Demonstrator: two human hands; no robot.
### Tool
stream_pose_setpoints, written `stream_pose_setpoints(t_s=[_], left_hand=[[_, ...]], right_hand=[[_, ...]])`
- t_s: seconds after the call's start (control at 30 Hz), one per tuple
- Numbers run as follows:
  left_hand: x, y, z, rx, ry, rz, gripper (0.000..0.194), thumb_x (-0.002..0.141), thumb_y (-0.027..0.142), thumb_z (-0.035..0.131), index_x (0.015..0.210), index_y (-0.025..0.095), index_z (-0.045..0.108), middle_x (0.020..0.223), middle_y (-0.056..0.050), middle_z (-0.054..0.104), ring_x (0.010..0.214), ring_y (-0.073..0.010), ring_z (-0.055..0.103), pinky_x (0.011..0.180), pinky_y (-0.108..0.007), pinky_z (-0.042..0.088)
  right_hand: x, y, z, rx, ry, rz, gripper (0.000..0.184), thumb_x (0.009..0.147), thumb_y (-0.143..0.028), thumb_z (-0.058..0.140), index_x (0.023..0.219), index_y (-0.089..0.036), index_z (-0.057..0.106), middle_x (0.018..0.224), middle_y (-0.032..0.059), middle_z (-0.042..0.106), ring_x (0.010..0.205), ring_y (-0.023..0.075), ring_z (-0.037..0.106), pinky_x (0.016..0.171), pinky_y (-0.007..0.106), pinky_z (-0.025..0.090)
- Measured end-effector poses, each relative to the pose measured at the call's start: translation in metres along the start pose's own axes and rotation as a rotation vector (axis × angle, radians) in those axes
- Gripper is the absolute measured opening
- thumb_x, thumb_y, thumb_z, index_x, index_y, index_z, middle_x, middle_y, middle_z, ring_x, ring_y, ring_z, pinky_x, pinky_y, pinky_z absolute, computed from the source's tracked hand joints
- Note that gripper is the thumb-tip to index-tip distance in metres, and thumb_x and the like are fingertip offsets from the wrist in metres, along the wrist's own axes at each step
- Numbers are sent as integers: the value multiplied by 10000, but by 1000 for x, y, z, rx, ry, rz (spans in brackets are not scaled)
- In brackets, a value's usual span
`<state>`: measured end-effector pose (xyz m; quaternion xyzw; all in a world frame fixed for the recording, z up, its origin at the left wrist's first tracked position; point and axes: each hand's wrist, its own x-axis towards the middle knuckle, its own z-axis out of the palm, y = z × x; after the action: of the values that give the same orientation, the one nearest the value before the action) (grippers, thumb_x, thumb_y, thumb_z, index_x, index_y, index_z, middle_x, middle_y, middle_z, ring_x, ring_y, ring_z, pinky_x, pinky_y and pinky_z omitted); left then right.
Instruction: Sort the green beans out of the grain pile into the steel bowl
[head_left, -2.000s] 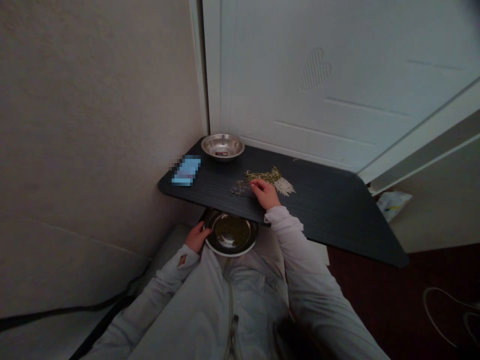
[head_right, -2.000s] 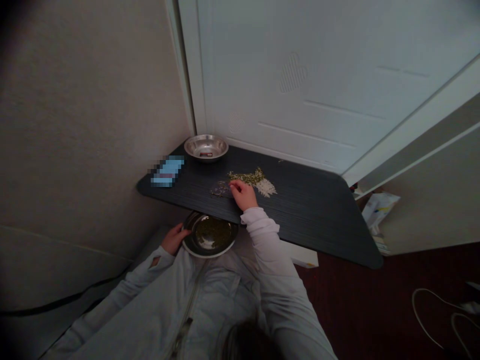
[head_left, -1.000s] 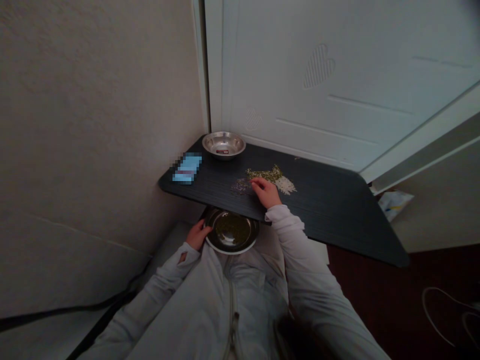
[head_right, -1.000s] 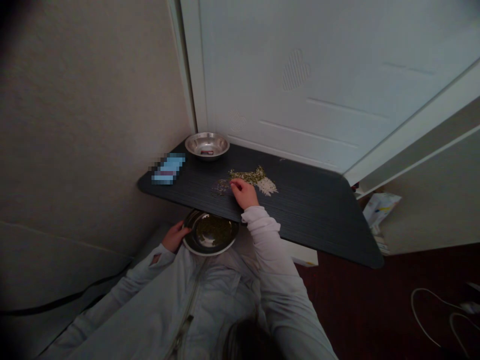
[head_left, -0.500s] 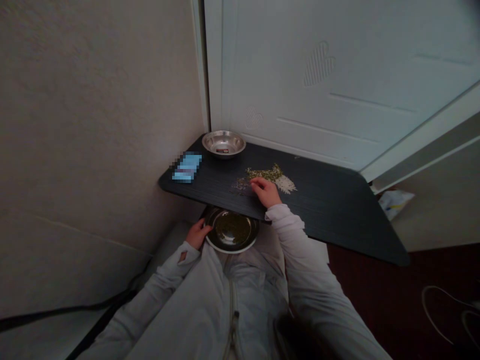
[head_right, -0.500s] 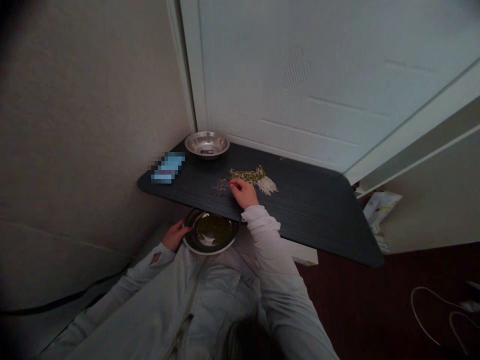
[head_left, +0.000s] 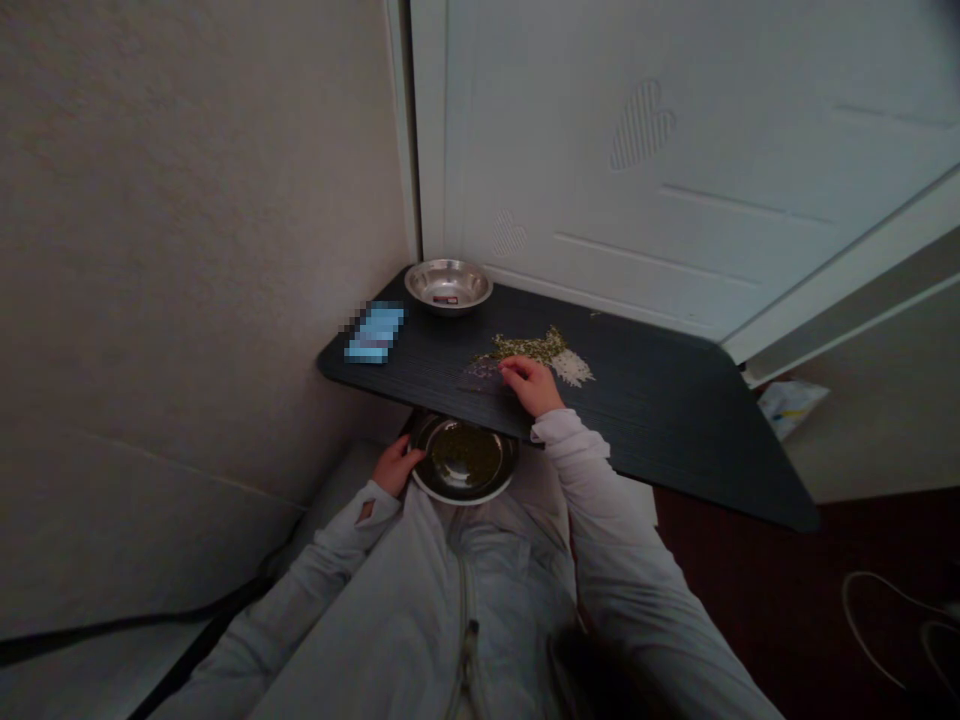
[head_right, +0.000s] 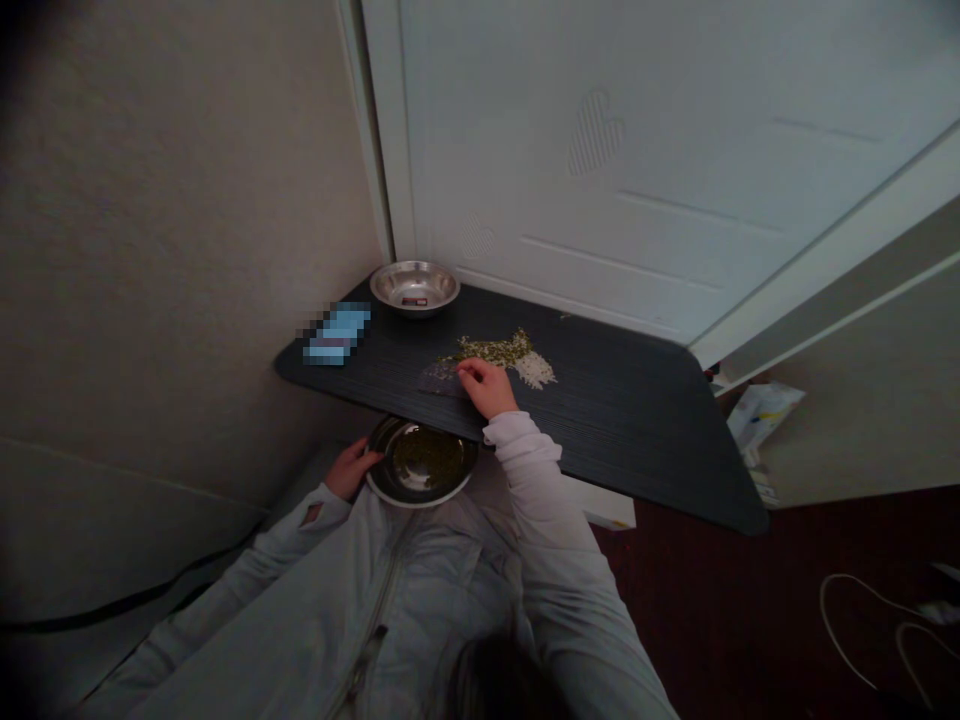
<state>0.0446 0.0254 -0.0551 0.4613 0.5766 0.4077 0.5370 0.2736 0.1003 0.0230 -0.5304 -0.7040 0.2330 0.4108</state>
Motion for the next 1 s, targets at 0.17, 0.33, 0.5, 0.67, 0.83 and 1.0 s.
stream_pose_setpoints(t_s=[0.17,0.33,0.5,0.67,0.83,1.0], left_hand=[[1,-3,0,47,13,-1,261,536,269,531,752,129,573,643,-4,610,638,-171,548,630,-282,411],[4,-7,-1,42,2,14,265,544,271,526,763,131,572,671,-12,614,664,-178,549,641,-286,413],[4,-7,-1,48,19,0,307,540,267,529,810,130,579,716,-19,626,706,-186,554,675,-290,408],[5,-10,-2,60,26,-13,321,533,271,538,817,129,585,728,-25,631,711,-189,556,677,-288,410],[4,-8,-2,50,26,-13,324,537,275,540,823,129,583,739,-29,631,715,-191,559,672,-286,414],[1,-2,-1,73,30,-24,313,527,271,539,800,126,586,707,-26,630,702,-195,558,674,-296,411]], right_hand=[[-1,-2,0,56,-23,20,171,663,-271,446,740,-170,560,545,-29,511,539,101,471,556,220,361],[-1,-1,1,44,-1,28,177,664,-276,442,740,-171,562,549,-26,513,539,104,468,554,225,360],[-1,0,0,59,-47,22,181,656,-287,452,734,-168,564,542,-27,516,538,103,470,558,226,363],[-1,0,0,98,-47,16,172,652,-278,454,721,-162,562,536,-28,518,530,98,473,561,221,367],[-1,2,2,48,22,37,187,657,-285,441,734,-168,564,549,-25,516,538,103,473,567,228,372],[-1,3,2,36,12,42,198,656,-291,440,746,-166,565,556,-23,518,542,103,473,561,225,372]])
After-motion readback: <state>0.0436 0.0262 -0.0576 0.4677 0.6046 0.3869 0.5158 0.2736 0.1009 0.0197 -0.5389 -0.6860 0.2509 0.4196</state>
